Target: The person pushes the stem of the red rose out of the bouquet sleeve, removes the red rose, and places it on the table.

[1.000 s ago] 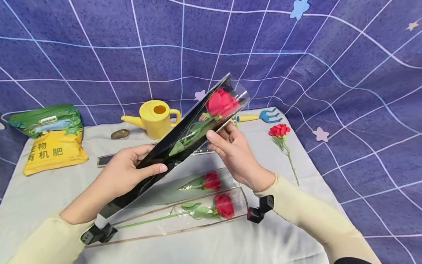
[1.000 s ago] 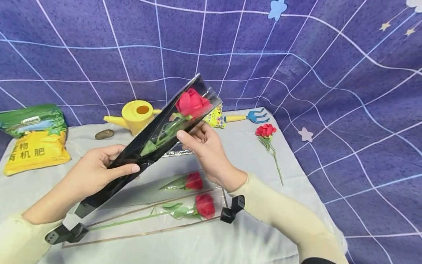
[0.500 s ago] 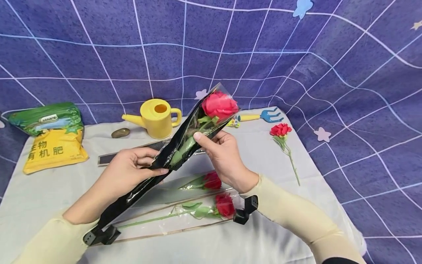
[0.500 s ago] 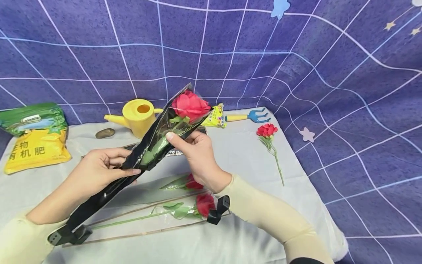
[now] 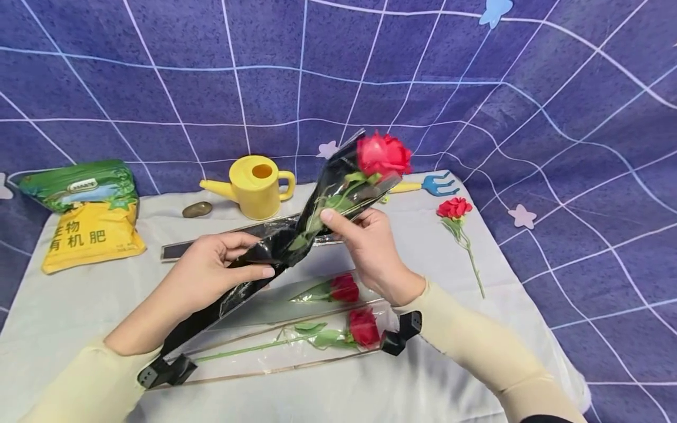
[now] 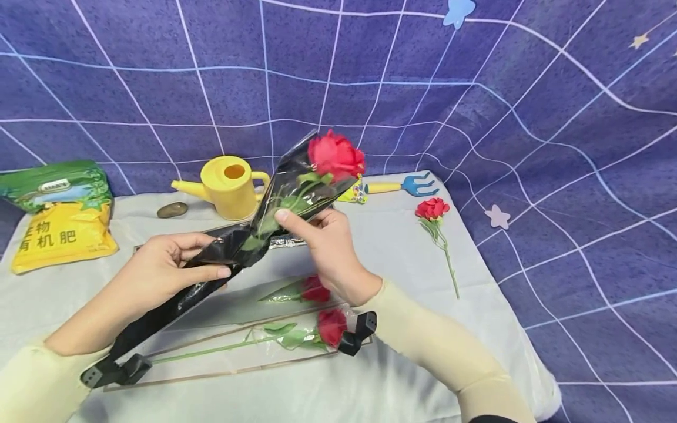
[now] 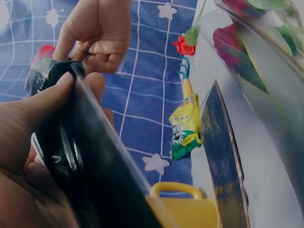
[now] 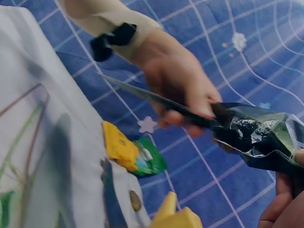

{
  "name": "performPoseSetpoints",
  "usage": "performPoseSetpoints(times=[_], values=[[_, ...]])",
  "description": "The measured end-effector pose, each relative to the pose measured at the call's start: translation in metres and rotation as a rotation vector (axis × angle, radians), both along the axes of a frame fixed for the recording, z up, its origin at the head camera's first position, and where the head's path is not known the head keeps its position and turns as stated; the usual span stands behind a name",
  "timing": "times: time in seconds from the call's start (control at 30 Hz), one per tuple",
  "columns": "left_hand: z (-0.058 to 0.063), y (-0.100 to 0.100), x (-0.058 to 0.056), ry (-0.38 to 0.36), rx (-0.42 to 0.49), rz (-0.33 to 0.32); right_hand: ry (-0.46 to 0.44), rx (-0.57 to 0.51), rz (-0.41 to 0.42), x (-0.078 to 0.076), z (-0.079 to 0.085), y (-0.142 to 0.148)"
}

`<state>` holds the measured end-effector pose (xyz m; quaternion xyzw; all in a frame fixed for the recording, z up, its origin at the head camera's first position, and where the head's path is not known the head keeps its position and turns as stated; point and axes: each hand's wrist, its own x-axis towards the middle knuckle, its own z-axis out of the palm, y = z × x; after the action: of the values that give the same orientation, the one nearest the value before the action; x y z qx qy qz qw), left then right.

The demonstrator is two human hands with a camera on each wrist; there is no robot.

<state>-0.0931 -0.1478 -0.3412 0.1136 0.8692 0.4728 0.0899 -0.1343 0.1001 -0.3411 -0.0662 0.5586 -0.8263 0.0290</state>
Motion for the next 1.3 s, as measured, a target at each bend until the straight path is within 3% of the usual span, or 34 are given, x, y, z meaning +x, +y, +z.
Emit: performPoseSetpoints(times=[0.2,0.37,0.53,0.7,0.9,1.03,1.17,1.3], values=[[0.004,0.0,0.002,-0.016,0.035,-0.06,-0.018,-0.055,0.0,-0.009,0.009,0.016],[0.01,0.001,0.002,-0.008,0.036,-0.075,0.014,-0.087,0.008,-0.011,0.012,0.017],[0.01,0.003,0.004,-0.014,0.068,-0.059,0.058,-0.199,0.024,-0.012,0.014,0.015],[0.007,0.007,0.003,0.028,0.028,-0.038,0.039,-0.283,0.044,-0.008,0.012,0.007],[0.005,0.011,0.004,0.092,0.002,-0.044,0.012,-0.227,0.024,-0.004,0.007,-0.003],[0.004,0.013,0.004,0.098,0.008,-0.04,0.036,-0.173,0.022,0.001,0.001,-0.01],[0.004,0.014,0.002,0.114,0.022,-0.038,0.032,-0.051,0.047,0.01,-0.006,-0.017],[0.005,0.014,0.001,0.122,0.047,-0.036,-0.009,0.08,0.011,0.018,-0.014,-0.017]])
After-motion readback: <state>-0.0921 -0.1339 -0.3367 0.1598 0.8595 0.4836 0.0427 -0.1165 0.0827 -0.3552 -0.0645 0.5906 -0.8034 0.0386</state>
